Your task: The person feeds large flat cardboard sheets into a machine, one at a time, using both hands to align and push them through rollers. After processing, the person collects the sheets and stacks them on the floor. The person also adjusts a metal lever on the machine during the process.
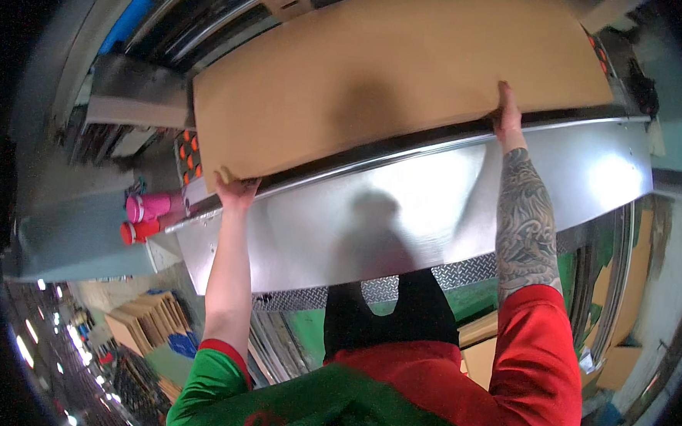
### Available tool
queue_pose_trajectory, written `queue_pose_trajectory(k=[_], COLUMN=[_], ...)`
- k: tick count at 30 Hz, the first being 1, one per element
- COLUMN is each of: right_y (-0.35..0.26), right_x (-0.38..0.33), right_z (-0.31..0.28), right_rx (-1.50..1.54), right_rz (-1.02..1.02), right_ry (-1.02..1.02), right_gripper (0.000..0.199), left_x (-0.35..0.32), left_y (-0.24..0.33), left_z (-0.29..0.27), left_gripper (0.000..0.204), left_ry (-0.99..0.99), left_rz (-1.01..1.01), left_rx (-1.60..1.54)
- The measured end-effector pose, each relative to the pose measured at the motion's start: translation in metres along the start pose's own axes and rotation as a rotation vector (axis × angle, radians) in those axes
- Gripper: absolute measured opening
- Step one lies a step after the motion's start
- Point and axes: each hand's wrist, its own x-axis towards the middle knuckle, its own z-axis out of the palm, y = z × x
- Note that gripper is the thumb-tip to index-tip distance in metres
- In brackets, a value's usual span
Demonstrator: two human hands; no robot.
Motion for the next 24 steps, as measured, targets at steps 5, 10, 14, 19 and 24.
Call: queue_pose_trajectory(k=[5, 10, 14, 19, 24], right_y=[0.008, 0.091, 0.177, 0.212, 0.179], right_x=[-0.024, -0.185, -0.367, -0.436, -0.4], right_z=[-0.002, -0.037, -0.082, -0.088, -0.045], right_rx=[-0.099, -0.913, -1.051, -1.278, -1.737], right_rz=[-0.074, -0.49, -0.668, -0.647, -0.833], right_ry=[-0.064, -0.168, -0.439, -0.673, -1.057], right_gripper=[0.083, 0.068, 0.059, 0.08, 0.08], left_x=[-0.055, -0.184, -0.297, -0.437, -0.551], left_y=[-0.014, -0.114, -0.214, -0.277, -0.267], left_z=[-0.008, -0.071, -0.214, -0.41, -0.564], left_gripper=[0.081, 0.053, 0.044, 0.063, 0.065], left_ry=[-0.171, -0.34, -0.999, -0.002, 0.597], left_rz=[0.03, -0.197, 0.359, -0.369, -0.416], left_rx=[0.096, 0.323, 1.758, 1.518, 1.374])
